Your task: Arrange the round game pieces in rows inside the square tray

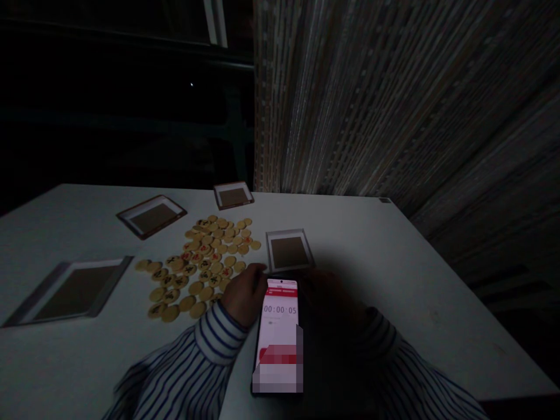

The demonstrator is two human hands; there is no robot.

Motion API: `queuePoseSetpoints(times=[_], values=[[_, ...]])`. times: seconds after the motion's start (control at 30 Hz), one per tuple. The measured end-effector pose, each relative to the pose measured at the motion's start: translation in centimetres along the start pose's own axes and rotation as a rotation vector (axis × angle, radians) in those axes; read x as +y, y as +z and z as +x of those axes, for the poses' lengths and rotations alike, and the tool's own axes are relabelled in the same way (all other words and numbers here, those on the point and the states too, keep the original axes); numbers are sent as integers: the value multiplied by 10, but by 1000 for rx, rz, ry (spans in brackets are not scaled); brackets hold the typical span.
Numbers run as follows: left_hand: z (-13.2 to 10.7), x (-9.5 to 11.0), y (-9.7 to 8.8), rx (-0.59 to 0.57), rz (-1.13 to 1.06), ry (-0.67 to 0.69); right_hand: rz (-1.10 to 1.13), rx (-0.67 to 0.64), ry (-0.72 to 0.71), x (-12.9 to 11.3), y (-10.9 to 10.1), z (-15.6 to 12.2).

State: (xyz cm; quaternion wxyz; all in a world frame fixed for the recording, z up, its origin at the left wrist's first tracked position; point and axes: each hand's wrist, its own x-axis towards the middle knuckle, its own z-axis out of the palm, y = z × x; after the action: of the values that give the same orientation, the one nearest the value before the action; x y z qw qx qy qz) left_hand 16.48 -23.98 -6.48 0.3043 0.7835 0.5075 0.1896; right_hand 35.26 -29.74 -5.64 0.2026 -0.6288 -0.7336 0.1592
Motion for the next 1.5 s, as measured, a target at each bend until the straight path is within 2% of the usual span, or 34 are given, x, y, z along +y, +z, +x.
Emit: queuePoseSetpoints(times=[0.53,0.7,0.97,1.03,1.13,1.23,1.4,1.5], values=[[-1,-3,2,20,10,45,102,6,-24,2,6,0],[-1,-2,3,9,3,64,73,10,-38,4,5,-1],[0,1,5,35,-16,61,66,7,14,4,1,-2],[1,0,7,91,4,54,63,46,62,4,-3,-2],[5,-4,10,200,31,97,4,192,198,10,-8,-1],[7,-4,13,226,11,175,-30,301,235,20,-8,0],[8,-3,17,116,-38,264,-71,199,159,26,-2,-2],[11,-8,23,138,-31,244,-56,165,149,24,-2,-3]])
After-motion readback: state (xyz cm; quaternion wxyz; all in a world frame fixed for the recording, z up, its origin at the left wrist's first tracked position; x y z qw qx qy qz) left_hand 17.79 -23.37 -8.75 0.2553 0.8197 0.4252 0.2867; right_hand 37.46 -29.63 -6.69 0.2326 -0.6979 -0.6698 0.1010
